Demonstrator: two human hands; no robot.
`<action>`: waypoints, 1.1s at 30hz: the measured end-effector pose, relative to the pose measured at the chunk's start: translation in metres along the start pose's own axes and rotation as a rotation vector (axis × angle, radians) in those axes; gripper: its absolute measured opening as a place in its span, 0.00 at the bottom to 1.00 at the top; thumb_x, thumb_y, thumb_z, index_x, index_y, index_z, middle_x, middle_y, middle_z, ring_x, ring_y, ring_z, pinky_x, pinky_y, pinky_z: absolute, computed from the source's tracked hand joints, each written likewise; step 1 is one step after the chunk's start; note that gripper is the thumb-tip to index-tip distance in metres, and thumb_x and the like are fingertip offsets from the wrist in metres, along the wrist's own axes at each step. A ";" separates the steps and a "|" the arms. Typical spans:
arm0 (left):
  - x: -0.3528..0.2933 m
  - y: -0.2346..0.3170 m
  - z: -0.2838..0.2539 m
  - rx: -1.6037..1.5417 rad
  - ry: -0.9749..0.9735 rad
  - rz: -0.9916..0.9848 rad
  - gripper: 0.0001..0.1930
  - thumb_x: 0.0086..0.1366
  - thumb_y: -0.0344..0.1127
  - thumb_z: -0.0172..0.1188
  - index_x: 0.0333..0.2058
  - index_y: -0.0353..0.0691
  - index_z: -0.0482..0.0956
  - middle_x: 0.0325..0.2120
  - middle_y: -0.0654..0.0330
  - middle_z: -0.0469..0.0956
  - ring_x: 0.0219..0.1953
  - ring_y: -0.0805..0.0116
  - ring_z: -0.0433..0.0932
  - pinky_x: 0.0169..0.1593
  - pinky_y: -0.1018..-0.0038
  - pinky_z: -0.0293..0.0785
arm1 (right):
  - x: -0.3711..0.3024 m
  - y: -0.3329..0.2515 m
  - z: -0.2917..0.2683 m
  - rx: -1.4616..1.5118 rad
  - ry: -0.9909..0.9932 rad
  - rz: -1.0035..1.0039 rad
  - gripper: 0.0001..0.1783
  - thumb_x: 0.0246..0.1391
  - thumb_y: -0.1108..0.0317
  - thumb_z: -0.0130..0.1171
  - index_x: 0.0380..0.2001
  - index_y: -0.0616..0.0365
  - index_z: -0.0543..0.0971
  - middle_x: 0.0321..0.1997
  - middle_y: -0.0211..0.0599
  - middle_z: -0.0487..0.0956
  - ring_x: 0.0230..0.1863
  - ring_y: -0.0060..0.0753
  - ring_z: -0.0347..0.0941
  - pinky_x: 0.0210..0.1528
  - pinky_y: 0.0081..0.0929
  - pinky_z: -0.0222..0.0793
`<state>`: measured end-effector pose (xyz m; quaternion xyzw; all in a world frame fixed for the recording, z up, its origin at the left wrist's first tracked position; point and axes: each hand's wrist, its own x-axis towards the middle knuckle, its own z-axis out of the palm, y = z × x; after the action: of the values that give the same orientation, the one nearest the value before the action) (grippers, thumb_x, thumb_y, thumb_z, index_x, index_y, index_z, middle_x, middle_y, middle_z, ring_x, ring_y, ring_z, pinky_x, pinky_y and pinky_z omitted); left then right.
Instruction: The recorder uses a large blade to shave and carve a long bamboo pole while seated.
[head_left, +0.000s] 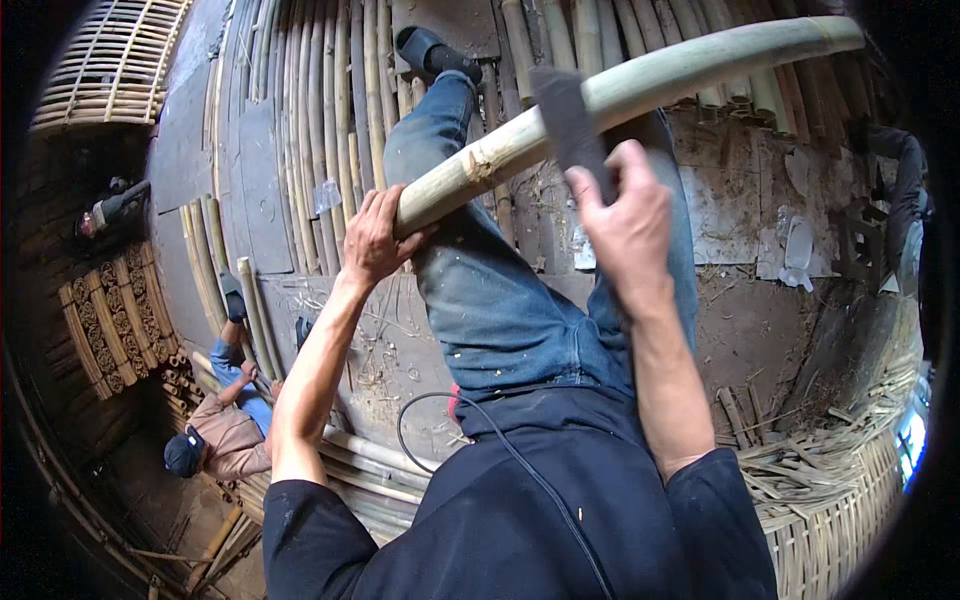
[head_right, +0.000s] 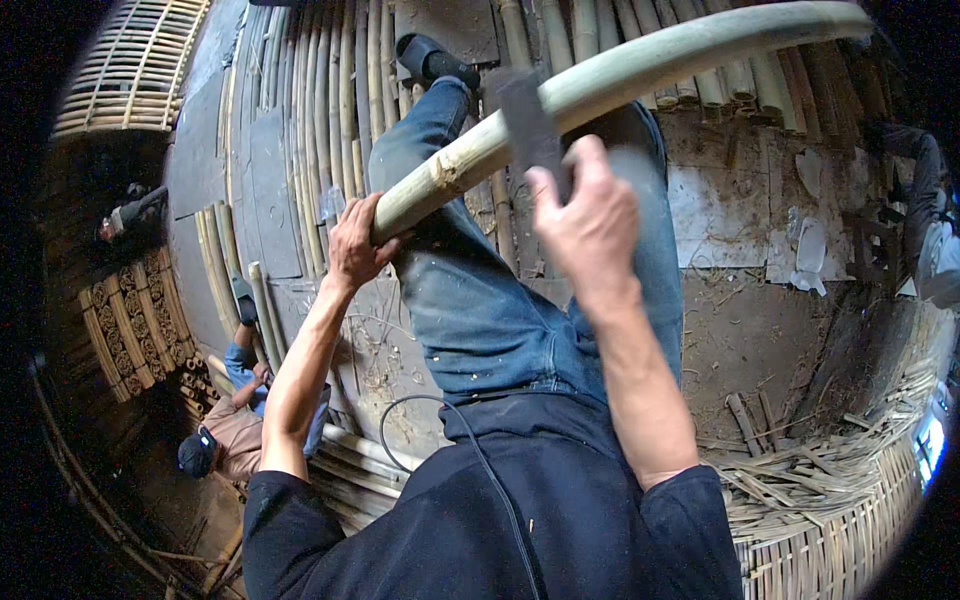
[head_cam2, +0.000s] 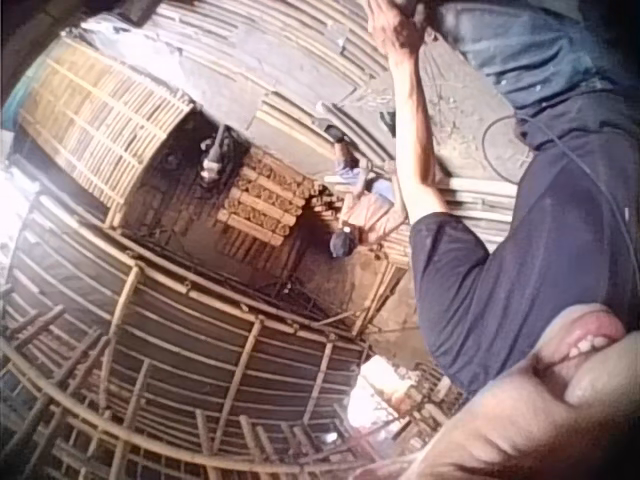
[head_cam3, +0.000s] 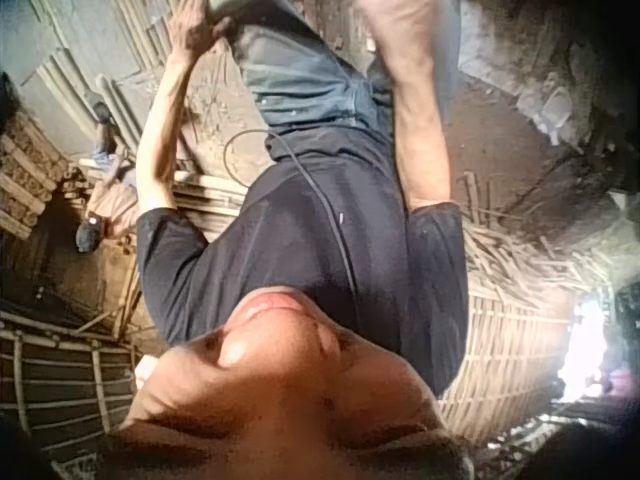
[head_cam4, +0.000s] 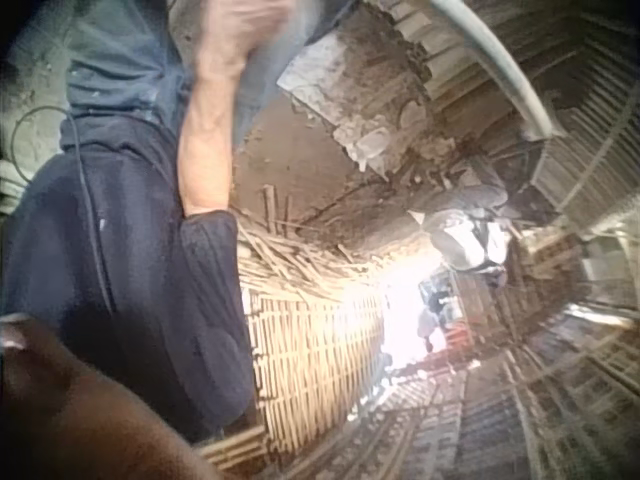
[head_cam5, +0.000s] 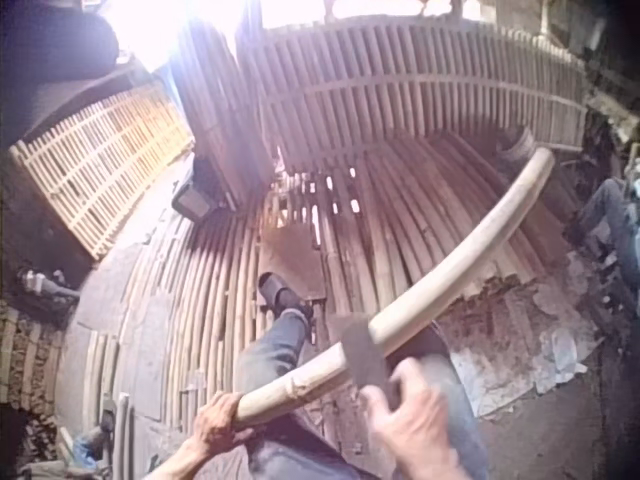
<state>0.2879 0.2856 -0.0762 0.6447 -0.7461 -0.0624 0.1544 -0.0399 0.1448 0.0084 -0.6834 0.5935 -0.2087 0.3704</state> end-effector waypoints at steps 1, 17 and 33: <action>0.003 0.002 -0.001 -0.023 0.001 0.022 0.39 0.59 0.49 0.80 0.60 0.30 0.74 0.47 0.46 0.82 0.47 0.44 0.82 0.50 0.55 0.81 | -0.010 -0.004 0.015 0.015 -0.033 -0.022 0.15 0.64 0.62 0.71 0.41 0.57 0.76 0.29 0.50 0.87 0.30 0.57 0.86 0.34 0.50 0.81; 0.007 0.013 0.003 -0.097 -0.003 0.026 0.39 0.55 0.47 0.80 0.59 0.31 0.75 0.47 0.43 0.81 0.50 0.40 0.81 0.53 0.53 0.80 | -0.049 -0.019 0.088 -0.051 -0.282 -0.261 0.17 0.61 0.59 0.72 0.44 0.57 0.78 0.25 0.51 0.85 0.29 0.58 0.87 0.33 0.50 0.83; 0.006 0.000 -0.011 -0.157 -0.010 -0.019 0.37 0.54 0.49 0.82 0.55 0.31 0.80 0.42 0.46 0.84 0.43 0.46 0.84 0.49 0.57 0.83 | -0.003 -0.006 0.020 0.111 -0.032 -0.025 0.18 0.63 0.56 0.72 0.38 0.60 0.77 0.25 0.50 0.85 0.27 0.52 0.86 0.31 0.47 0.80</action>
<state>0.2900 0.2804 -0.0651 0.6375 -0.7334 -0.1254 0.1998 -0.0223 0.1533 0.0007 -0.6724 0.5666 -0.2348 0.4145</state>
